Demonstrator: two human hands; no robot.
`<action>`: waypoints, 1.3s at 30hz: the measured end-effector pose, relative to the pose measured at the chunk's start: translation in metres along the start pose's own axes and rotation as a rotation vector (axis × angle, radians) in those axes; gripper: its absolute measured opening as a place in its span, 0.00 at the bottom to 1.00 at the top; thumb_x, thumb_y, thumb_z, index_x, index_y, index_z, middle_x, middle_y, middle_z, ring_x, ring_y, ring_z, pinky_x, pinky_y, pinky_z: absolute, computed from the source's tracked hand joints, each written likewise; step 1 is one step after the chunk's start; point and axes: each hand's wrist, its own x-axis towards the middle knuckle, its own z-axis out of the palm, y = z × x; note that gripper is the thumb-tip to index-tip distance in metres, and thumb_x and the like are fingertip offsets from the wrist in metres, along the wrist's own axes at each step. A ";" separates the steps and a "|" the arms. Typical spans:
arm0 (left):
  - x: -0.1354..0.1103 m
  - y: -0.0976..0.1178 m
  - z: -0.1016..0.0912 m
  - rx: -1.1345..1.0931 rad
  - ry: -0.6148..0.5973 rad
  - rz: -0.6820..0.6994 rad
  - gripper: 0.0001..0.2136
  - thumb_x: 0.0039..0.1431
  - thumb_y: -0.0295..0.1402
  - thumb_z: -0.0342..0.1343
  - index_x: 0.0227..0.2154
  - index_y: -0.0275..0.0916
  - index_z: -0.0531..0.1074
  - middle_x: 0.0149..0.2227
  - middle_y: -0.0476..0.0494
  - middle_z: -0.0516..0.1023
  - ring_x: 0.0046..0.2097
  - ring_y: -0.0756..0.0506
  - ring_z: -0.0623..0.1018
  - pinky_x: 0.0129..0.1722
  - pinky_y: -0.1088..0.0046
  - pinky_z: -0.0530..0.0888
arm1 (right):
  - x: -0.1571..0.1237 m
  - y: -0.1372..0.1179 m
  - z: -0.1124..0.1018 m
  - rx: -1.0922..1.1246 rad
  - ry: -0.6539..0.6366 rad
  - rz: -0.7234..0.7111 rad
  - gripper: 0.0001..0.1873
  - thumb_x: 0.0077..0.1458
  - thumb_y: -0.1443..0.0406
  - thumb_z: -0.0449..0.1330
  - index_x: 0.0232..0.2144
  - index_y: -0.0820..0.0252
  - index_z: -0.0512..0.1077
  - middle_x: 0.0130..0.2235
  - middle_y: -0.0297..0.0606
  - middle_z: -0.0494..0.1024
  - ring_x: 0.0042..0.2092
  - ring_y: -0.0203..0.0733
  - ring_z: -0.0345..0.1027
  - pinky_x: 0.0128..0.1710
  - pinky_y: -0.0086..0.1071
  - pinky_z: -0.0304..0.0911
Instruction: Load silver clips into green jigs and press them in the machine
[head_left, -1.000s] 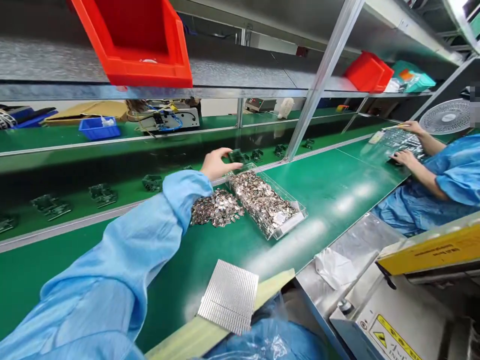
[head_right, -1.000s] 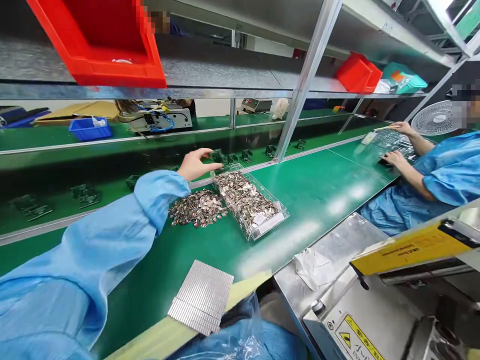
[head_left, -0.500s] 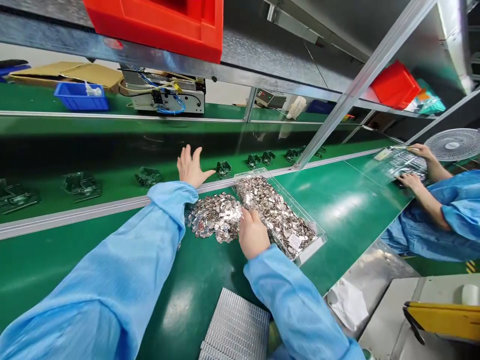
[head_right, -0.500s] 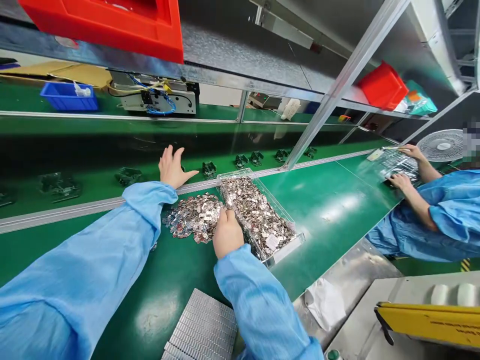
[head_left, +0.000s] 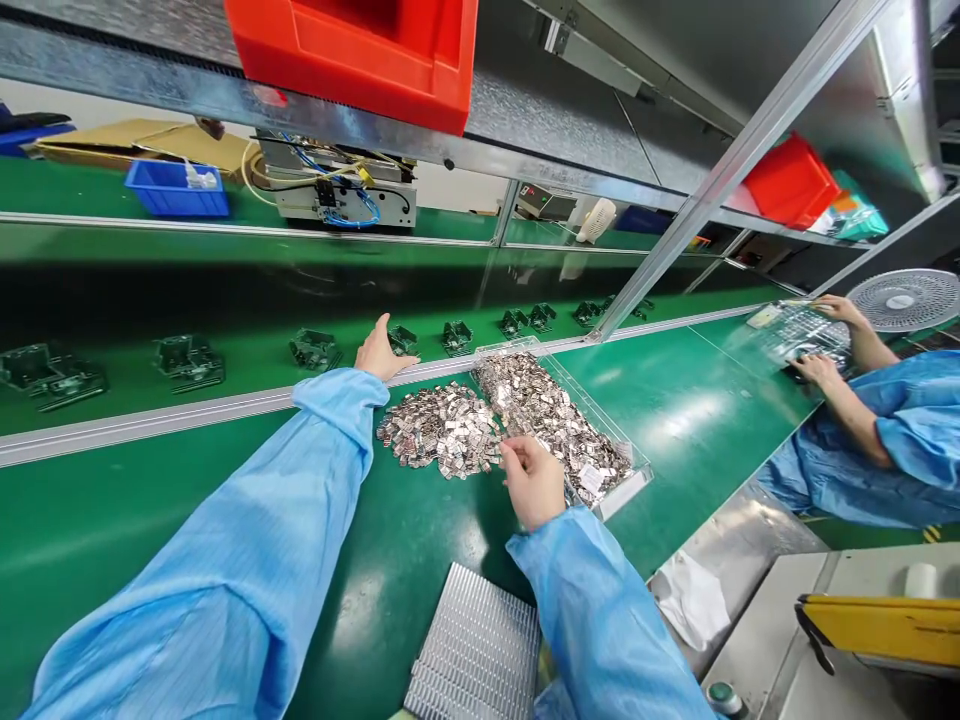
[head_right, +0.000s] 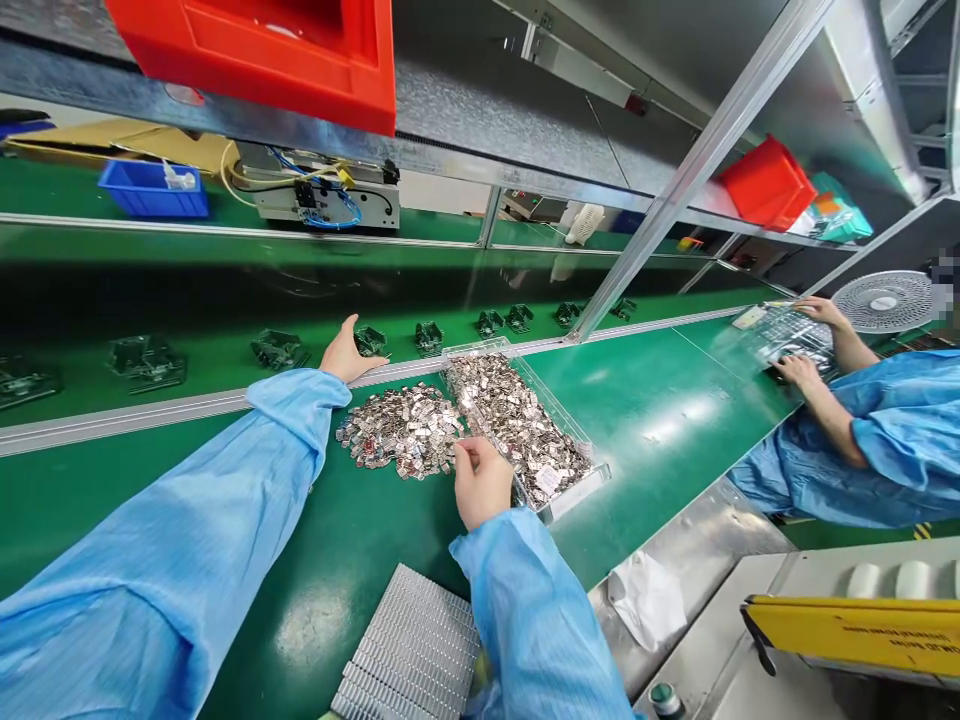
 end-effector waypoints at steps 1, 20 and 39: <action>-0.001 0.000 0.000 0.005 -0.009 -0.011 0.54 0.42 0.44 0.69 0.67 0.37 0.42 0.59 0.27 0.68 0.59 0.29 0.69 0.56 0.55 0.67 | -0.005 0.000 -0.004 0.087 -0.005 0.029 0.17 0.52 0.50 0.58 0.29 0.59 0.72 0.27 0.40 0.76 0.29 0.44 0.72 0.24 0.33 0.67; -0.178 0.041 -0.051 -0.935 -0.050 -0.101 0.46 0.37 0.31 0.71 0.60 0.39 0.54 0.56 0.34 0.70 0.56 0.38 0.74 0.60 0.57 0.67 | -0.082 -0.015 -0.035 0.368 -0.019 -0.052 0.10 0.54 0.59 0.62 0.33 0.59 0.77 0.23 0.32 0.72 0.20 0.31 0.63 0.19 0.25 0.62; -0.321 0.056 -0.057 -1.318 -0.596 -0.303 0.27 0.43 0.26 0.70 0.45 0.41 0.64 0.41 0.48 0.77 0.39 0.50 0.80 0.38 0.75 0.78 | -0.154 -0.013 -0.042 0.279 -0.163 0.049 0.08 0.52 0.59 0.64 0.33 0.55 0.78 0.27 0.36 0.77 0.28 0.40 0.70 0.29 0.32 0.67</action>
